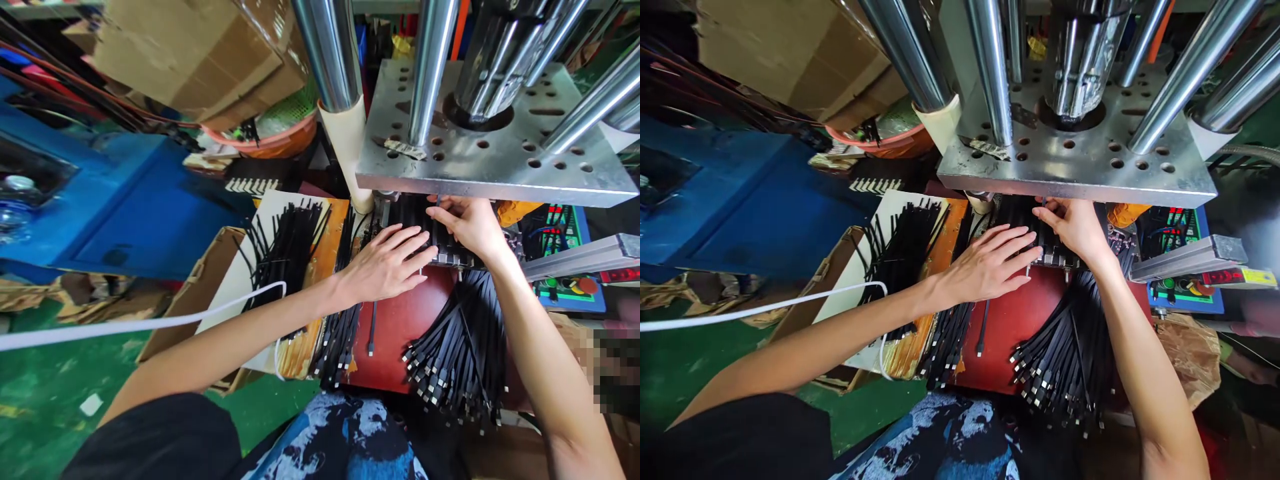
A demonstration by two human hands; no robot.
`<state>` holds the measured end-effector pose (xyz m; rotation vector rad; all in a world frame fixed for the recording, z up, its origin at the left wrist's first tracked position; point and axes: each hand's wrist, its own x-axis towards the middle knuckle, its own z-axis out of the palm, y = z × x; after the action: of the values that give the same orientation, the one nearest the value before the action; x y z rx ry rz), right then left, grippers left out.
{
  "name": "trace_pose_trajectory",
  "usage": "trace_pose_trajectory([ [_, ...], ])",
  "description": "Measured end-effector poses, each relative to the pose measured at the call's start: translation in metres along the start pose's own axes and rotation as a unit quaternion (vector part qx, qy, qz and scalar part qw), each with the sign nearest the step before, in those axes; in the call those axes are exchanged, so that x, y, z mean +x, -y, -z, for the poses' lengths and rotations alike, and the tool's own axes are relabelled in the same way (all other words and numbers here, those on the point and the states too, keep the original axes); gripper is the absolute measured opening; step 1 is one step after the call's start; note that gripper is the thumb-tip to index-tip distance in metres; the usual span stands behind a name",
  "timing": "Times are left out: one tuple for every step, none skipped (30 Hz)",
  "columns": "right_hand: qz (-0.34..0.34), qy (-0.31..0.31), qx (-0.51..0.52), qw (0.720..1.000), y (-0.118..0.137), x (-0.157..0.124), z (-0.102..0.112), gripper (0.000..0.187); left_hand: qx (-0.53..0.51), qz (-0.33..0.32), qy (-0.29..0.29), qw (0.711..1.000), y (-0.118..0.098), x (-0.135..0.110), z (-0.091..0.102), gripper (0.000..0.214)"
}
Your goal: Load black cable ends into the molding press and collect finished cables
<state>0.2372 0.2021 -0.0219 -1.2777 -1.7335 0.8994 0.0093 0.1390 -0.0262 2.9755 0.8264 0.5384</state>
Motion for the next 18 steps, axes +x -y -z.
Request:
trace_pose_trajectory([
  [0.004,-0.004,-0.004,1.000,0.000,0.000,0.000,0.028,-0.001,0.009,0.001,1.000,-0.003,0.000,0.000,0.049],
  [0.009,-0.015,-0.020,1.000,-0.001,0.001,-0.001,0.026,-0.002,0.019,0.001,1.000,-0.005,0.001,0.000,0.050],
  [0.012,-0.032,-0.043,0.999,-0.001,0.001,-0.002,0.025,-0.002,0.028,0.000,1.000,-0.007,0.001,0.000,0.049],
  [0.013,-0.049,-0.067,0.996,-0.001,0.002,-0.002,0.026,-0.002,0.037,0.000,0.999,-0.008,0.001,0.000,0.048],
  [0.011,-0.064,-0.086,0.994,0.000,0.002,-0.002,0.027,-0.004,0.041,-0.003,0.999,-0.009,0.002,0.000,0.047],
  [0.008,-0.074,-0.099,0.992,0.001,0.001,-0.002,0.027,-0.005,0.042,-0.004,0.999,-0.011,0.002,0.000,0.046],
  [0.006,-0.077,-0.106,0.991,0.002,-0.002,0.000,0.027,-0.005,0.044,-0.003,0.999,-0.013,0.002,-0.001,0.046],
  [0.010,-0.079,-0.112,0.991,0.005,-0.007,0.002,0.025,-0.002,0.049,-0.001,0.999,-0.015,0.002,-0.001,0.046],
  [0.022,-0.075,-0.125,0.989,0.008,-0.013,0.004,0.022,0.005,0.058,0.004,0.998,-0.018,0.002,-0.001,0.047],
  [0.044,-0.061,-0.151,0.986,0.011,-0.023,0.007,0.022,0.013,0.071,0.011,0.997,-0.022,0.003,-0.001,0.049],
  [0.071,-0.040,-0.190,0.978,0.015,-0.033,0.009,0.026,0.020,0.083,0.019,0.996,-0.025,0.003,-0.001,0.052],
  [0.096,-0.016,-0.239,0.966,0.018,-0.044,0.010,0.033,0.023,0.094,0.029,0.995,-0.029,0.003,0.000,0.056],
  [0.112,0.008,-0.294,0.949,0.021,-0.055,0.011,0.040,0.022,0.101,0.037,0.994,-0.032,0.004,0.001,0.059],
  [0.114,0.028,-0.350,0.929,0.024,-0.063,0.010,0.046,0.018,0.107,0.044,0.993,-0.034,0.006,0.002,0.063],
  [0.103,0.041,-0.402,0.909,0.025,-0.069,0.009,0.049,0.012,0.112,0.048,0.993,-0.034,0.008,0.003,0.065],
  [0.087,0.044,-0.445,0.890,0.026,-0.071,0.007,0.051,0.006,0.119,0.050,0.992,-0.033,0.012,0.005,0.065],
  [0.071,0.044,-0.479,0.874,0.026,-0.070,0.004,0.053,0.003,0.128,0.051,0.990,-0.030,0.017,0.006,0.065],
  [0.057,0.043,-0.503,0.861,0.026,-0.064,0.001,0.054,0.001,0.138,0.052,0.989,-0.025,0.022,0.007,0.065],
])
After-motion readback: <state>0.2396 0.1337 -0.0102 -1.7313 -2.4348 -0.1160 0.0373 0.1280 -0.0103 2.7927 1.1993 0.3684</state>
